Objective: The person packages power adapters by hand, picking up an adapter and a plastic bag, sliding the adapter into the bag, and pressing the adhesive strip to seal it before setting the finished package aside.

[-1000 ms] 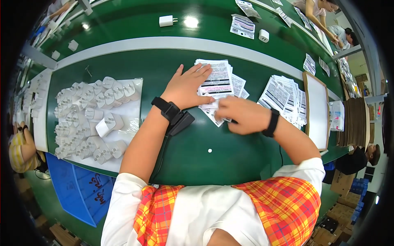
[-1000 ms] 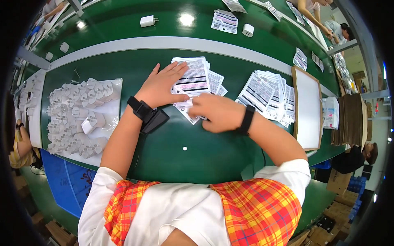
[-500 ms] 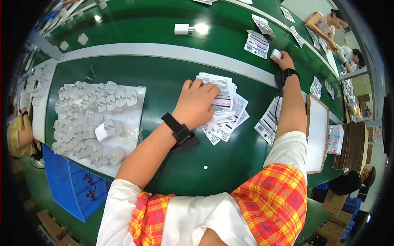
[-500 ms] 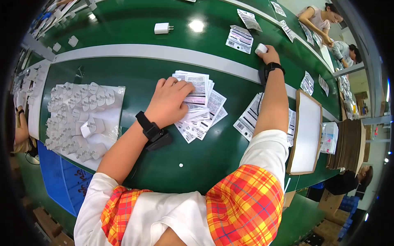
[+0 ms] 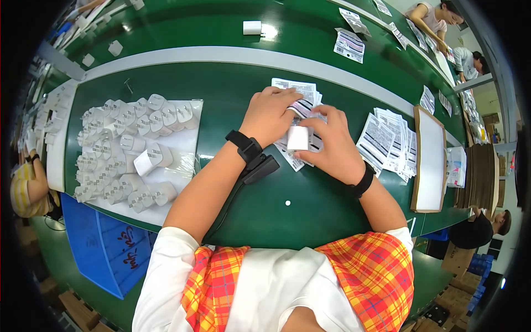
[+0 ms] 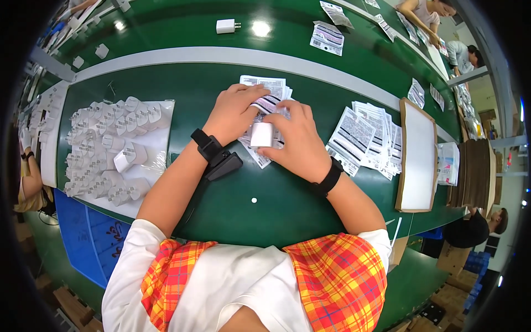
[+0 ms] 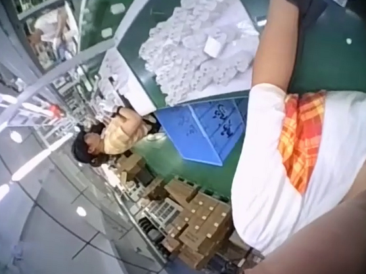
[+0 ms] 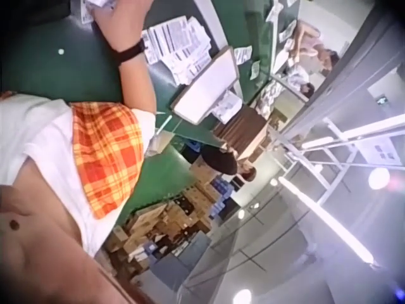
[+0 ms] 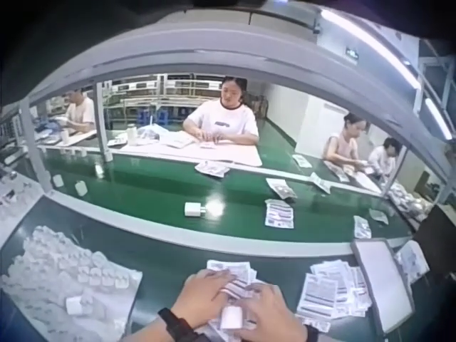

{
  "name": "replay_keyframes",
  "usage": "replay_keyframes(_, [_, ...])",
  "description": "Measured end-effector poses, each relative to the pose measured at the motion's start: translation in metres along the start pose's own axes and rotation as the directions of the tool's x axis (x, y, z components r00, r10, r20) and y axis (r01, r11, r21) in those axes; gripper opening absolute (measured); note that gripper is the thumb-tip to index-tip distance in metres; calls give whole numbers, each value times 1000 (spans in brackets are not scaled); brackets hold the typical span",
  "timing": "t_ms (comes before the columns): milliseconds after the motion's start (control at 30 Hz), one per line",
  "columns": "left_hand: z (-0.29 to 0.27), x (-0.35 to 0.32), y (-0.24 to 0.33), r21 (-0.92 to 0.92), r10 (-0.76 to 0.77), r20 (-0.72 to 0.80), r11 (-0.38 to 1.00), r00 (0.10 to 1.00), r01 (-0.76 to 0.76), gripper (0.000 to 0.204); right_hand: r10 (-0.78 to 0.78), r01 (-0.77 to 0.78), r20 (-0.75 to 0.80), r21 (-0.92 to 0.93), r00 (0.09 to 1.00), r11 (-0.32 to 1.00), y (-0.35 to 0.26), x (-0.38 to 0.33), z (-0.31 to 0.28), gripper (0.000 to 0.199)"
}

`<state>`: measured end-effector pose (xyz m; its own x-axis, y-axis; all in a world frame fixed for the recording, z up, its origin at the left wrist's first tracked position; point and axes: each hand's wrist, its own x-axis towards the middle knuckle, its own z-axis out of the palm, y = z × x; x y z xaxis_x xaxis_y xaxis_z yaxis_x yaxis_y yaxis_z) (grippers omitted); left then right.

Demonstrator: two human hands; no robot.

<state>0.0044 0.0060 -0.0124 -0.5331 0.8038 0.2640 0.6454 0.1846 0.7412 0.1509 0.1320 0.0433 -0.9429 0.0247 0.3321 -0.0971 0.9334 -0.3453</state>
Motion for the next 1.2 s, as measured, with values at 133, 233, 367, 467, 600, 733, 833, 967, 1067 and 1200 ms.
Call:
replay_keyframes(133, [4, -11, 9, 204, -31, 43, 979, 999, 22, 40, 145, -145, -12, -17, 989, 989, 6, 7, 9, 53])
replay_keyframes(233, [11, -18, 9, 375, 52, -15, 926, 999, -43, 48, 263, -262, 5, 69, 965, 963, 14, 10, 16, 48])
replay_keyframes(367, [16, -17, 9, 466, 101, -33, 882, 994, -74, 53, 339, -342, 48, 200, 940, 918, 28, 17, 20, 38])
replay_keyframes(467, [16, -18, 14, 466, 66, -69, 885, 995, -26, 51, 427, -459, 171, 271, 888, 846, 36, 20, 22, 33])
replay_keyframes(600, [13, -13, 9, 383, 51, -111, 924, 992, -4, 51, 379, -416, 173, 325, 909, 849, 32, 24, 24, 27])
replay_keyframes(733, [-8, -3, 7, 180, -41, -138, 981, 990, 66, 56, 286, -309, 118, 339, 951, 889, 22, 26, 22, 20])
replay_keyframes(833, [-22, 2, -7, -78, -110, -126, 992, 986, 101, 58, 180, -200, 88, 507, 980, 839, 10, 32, 11, 15])
replay_keyframes(967, [-14, 9, -12, -544, -56, -136, 839, 989, -27, 55, 330, -256, 110, 860, 938, 441, 42, 34, 1, 13])
replay_keyframes(1067, [-9, 9, -7, -702, 37, -278, 674, 960, -230, 49, 371, -290, 201, 935, 907, 203, 41, 31, -13, 15])
replay_keyframes(1200, [-12, 6, -3, -295, 116, -329, 930, 937, -219, 38, 279, -314, 277, 944, 920, 100, 22, 27, -31, 21])
